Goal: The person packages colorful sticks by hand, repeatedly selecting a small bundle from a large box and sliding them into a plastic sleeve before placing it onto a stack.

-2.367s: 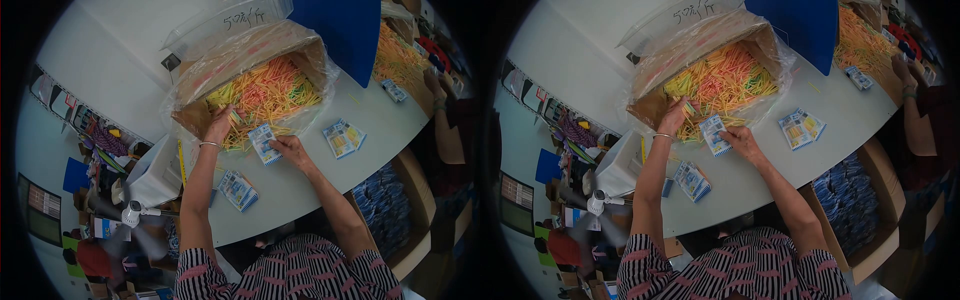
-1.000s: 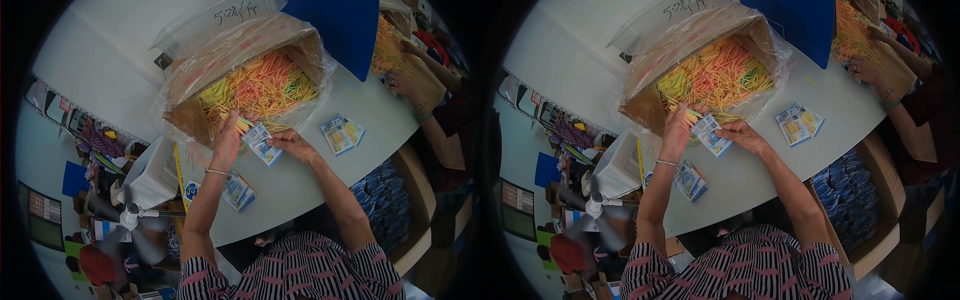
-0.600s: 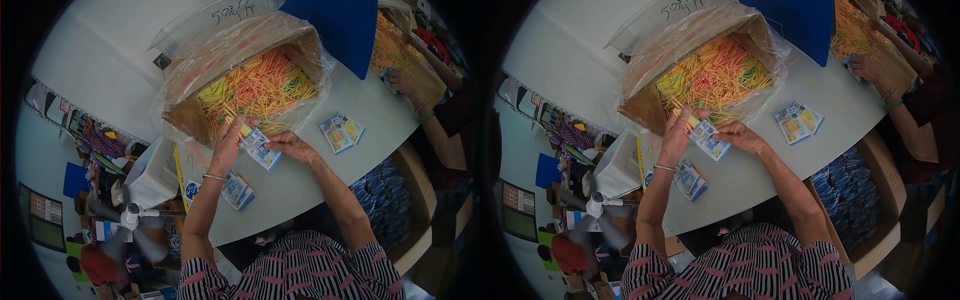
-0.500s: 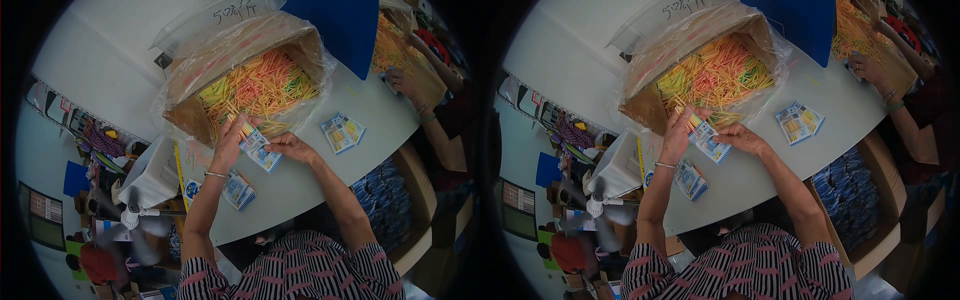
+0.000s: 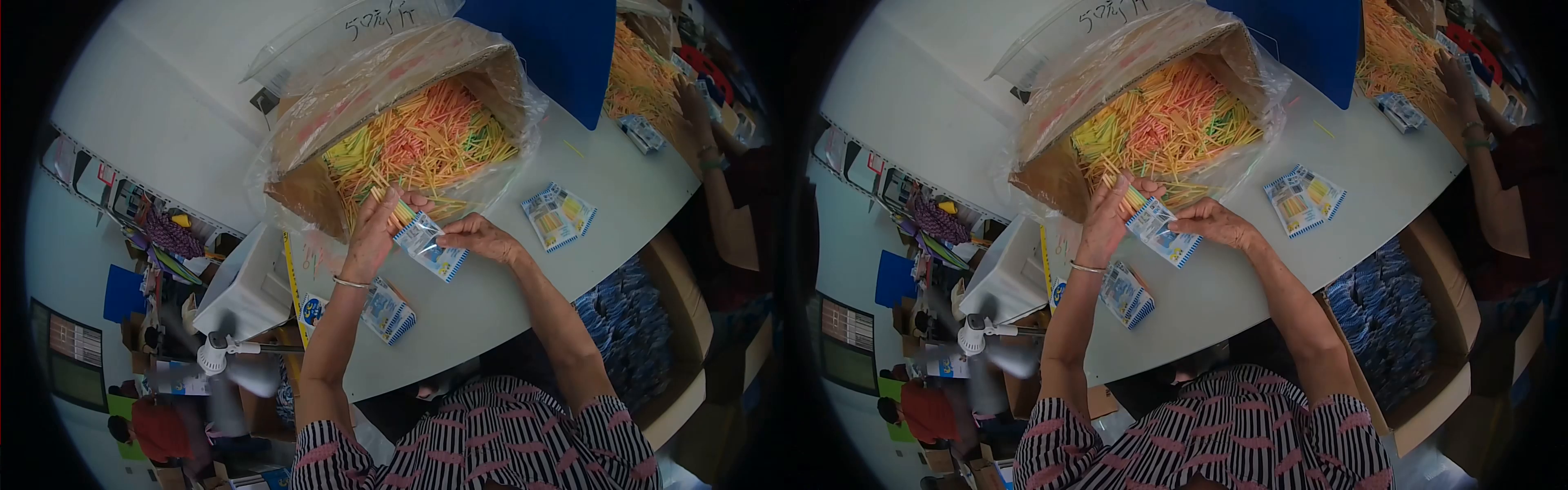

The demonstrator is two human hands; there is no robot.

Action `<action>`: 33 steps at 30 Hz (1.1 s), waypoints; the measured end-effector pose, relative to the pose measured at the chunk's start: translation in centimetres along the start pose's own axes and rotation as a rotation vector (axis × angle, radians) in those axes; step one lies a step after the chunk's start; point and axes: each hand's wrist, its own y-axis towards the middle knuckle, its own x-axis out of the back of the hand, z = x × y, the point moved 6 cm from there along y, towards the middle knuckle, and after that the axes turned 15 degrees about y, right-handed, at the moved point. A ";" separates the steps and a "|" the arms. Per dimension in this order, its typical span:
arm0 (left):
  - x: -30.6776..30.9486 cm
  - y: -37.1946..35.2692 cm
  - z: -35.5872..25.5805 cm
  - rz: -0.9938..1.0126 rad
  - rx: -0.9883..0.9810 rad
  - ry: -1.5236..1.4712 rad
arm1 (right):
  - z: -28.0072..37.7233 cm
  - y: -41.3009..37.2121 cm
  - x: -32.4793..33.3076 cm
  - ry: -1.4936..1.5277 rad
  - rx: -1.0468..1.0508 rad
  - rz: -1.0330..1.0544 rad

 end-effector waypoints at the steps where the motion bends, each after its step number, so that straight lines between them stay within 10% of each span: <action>1: -0.2 -0.2 -0.3 -0.016 -0.021 0.044 | -0.1 0.0 0.0 0.000 0.000 0.000; 33: 1.5 2.7 2.0 0.006 -0.129 0.747 | 0.1 2.1 2.0 -0.054 0.200 -0.206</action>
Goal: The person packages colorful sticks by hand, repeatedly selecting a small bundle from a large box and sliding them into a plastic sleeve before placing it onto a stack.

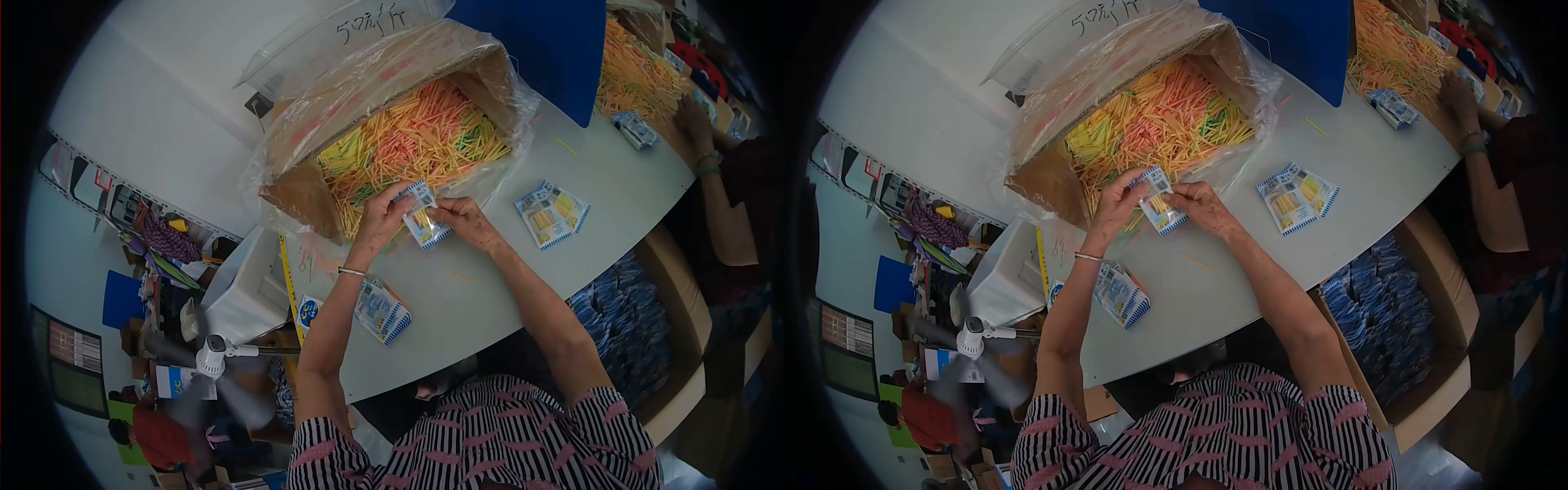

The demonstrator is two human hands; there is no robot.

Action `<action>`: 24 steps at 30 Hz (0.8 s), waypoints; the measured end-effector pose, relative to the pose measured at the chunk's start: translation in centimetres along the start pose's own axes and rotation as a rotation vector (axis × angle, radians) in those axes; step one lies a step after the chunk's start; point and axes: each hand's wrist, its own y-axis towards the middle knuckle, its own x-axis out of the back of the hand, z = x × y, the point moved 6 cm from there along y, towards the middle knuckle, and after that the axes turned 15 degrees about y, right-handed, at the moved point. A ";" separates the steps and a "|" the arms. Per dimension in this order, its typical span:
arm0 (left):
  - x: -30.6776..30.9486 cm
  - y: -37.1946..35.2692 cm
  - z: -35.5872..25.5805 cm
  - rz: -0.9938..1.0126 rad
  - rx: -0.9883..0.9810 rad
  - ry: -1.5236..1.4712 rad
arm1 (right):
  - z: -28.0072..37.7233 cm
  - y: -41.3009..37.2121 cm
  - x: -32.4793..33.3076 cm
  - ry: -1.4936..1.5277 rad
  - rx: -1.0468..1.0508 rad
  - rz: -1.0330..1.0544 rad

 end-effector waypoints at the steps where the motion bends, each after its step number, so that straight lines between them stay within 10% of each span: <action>1: 0.2 0.0 -0.3 -0.037 -0.011 0.002 | 0.0 0.0 -0.1 0.001 -0.002 -0.003; 24: 0.1 -0.9 -4.4 0.056 -0.115 0.207 | 1.6 -1.7 -2.1 0.048 -0.086 0.106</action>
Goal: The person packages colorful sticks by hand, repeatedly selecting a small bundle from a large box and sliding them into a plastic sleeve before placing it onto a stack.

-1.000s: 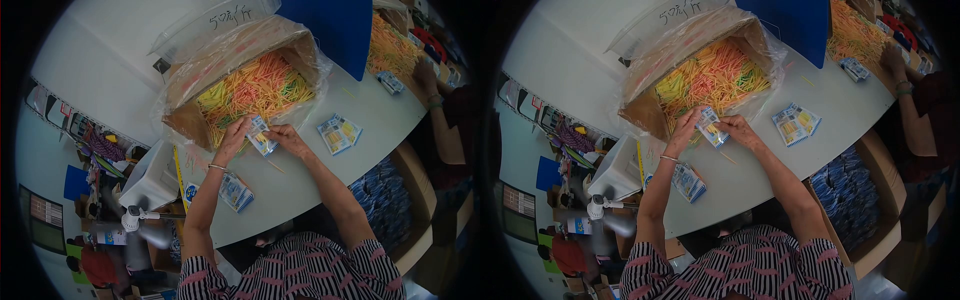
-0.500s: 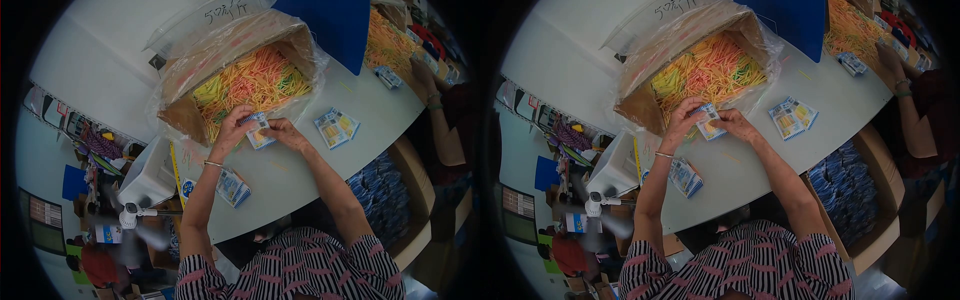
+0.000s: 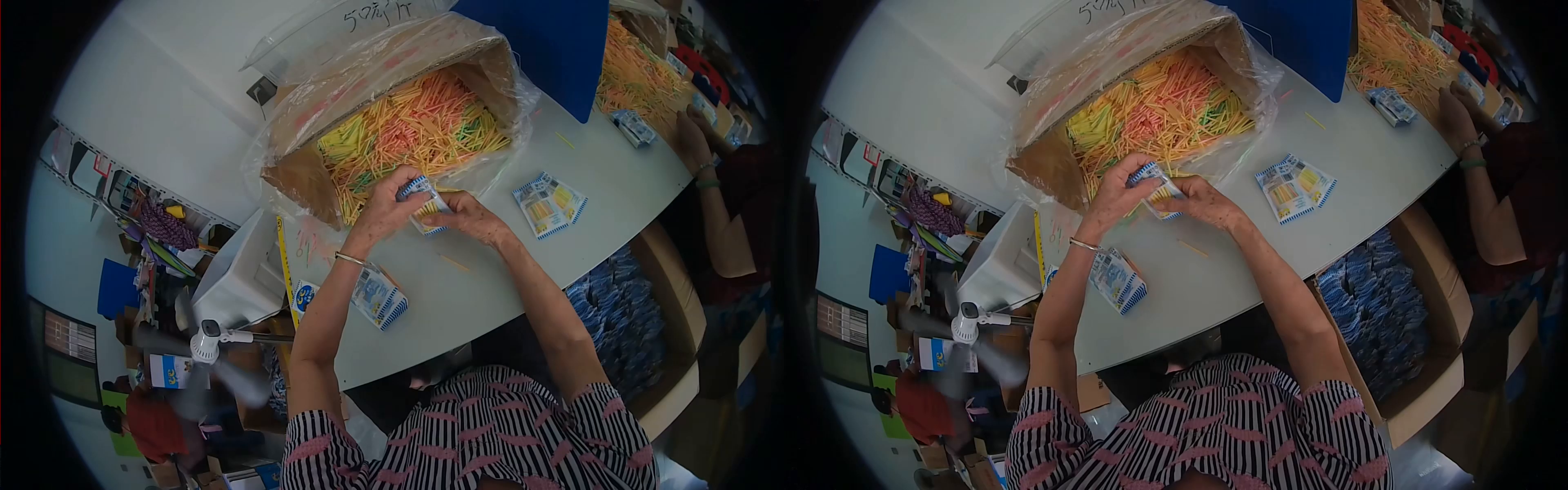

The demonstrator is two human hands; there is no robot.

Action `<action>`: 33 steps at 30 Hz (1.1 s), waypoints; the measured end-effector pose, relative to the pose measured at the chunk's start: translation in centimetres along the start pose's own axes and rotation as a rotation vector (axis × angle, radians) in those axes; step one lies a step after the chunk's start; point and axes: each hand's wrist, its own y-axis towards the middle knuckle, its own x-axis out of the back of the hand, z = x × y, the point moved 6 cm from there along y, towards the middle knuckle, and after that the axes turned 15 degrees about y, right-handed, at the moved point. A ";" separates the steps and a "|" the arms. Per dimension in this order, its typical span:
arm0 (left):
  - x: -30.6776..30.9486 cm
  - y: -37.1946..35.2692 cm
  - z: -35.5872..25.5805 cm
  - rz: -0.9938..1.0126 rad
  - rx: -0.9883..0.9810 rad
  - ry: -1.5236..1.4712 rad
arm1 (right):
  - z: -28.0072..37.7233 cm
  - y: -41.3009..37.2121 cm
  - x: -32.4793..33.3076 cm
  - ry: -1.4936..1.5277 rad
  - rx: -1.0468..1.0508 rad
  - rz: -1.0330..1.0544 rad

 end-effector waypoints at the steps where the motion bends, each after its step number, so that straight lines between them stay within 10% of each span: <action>1: 0.0 -0.1 0.0 -0.002 0.013 -0.047 | 0.2 -0.1 0.1 -0.001 -0.001 -0.002; 9: -1.6 -3.3 1.0 -0.046 0.167 -0.530 | 0.1 -1.8 4.2 0.043 -0.061 -0.096; 16: -9.5 -8.7 -5.8 0.022 -0.573 0.674 | 1.6 -3.7 5.1 0.129 -0.015 -0.144; 23: -9.3 -9.1 -7.3 0.039 -0.600 0.871 | 2.1 -4.7 4.3 0.117 -0.017 -0.189; 28: -2.1 -6.7 -6.4 -0.093 -0.076 0.153 | -0.1 -4.2 5.1 0.064 -0.054 -0.175; 33: 3.2 -4.3 -4.1 -0.352 0.003 -0.298 | -0.8 -4.8 1.8 -0.214 -0.222 -0.126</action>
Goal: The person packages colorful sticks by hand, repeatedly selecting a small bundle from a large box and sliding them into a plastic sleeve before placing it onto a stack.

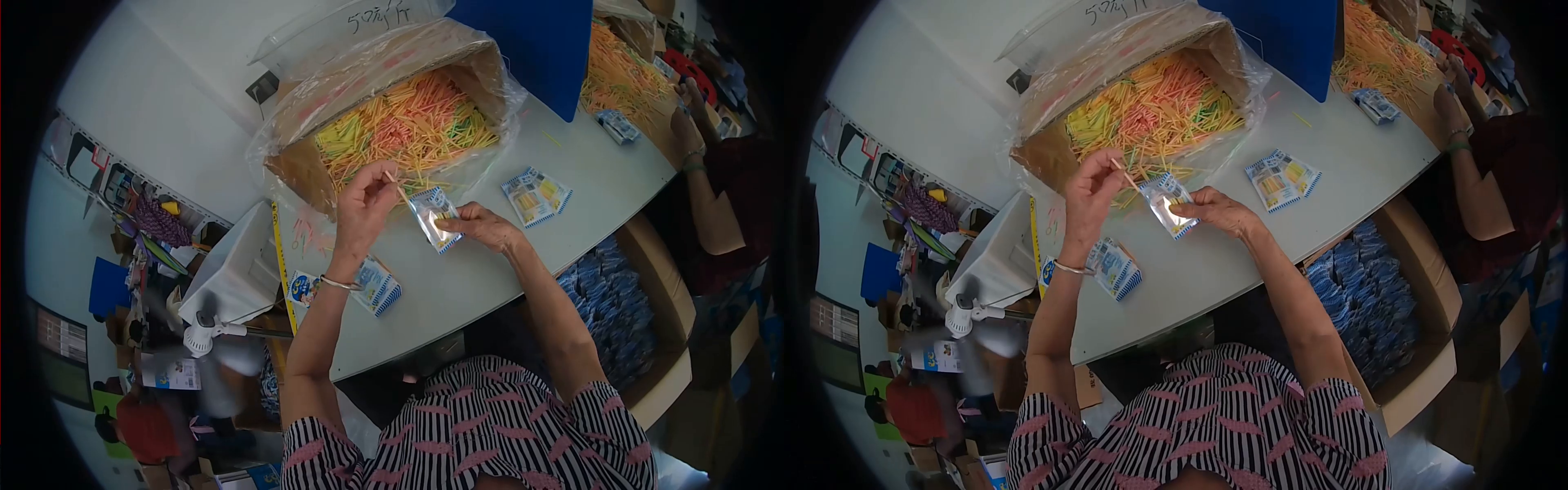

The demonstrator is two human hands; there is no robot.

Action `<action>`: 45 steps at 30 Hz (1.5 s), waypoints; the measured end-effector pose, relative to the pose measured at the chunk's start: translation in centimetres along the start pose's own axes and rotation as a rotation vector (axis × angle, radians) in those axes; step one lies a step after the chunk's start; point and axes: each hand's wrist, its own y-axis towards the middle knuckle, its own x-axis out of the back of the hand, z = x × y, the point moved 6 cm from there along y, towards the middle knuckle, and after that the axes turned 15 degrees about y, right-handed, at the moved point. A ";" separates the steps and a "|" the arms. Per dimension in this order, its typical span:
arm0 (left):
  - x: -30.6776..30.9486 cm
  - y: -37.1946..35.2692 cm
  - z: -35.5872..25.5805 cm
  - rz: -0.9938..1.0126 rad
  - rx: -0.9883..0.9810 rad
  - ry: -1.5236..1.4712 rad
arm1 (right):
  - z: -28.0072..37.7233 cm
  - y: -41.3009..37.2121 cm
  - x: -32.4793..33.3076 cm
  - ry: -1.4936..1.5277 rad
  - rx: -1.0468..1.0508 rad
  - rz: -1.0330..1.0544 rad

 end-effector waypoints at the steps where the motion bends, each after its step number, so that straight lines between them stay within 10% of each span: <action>1: 0.4 0.2 0.3 -0.033 0.019 -0.090 | 0.1 -0.3 -0.5 -0.001 -0.001 0.005; 11: -0.4 -1.6 1.5 0.035 0.128 -0.129 | -1.0 -0.4 -2.5 0.185 -0.080 0.227; 20: -2.4 -2.8 1.3 0.244 -0.284 0.355 | -2.6 0.1 -2.4 0.297 -0.074 0.270; 25: -3.9 -3.5 2.2 0.371 0.060 0.124 | -1.3 -0.6 -3.1 0.377 -0.090 0.279; 45: -4.7 -2.6 3.8 0.338 0.211 -0.051 | -0.3 -1.6 -1.4 0.267 -0.015 0.120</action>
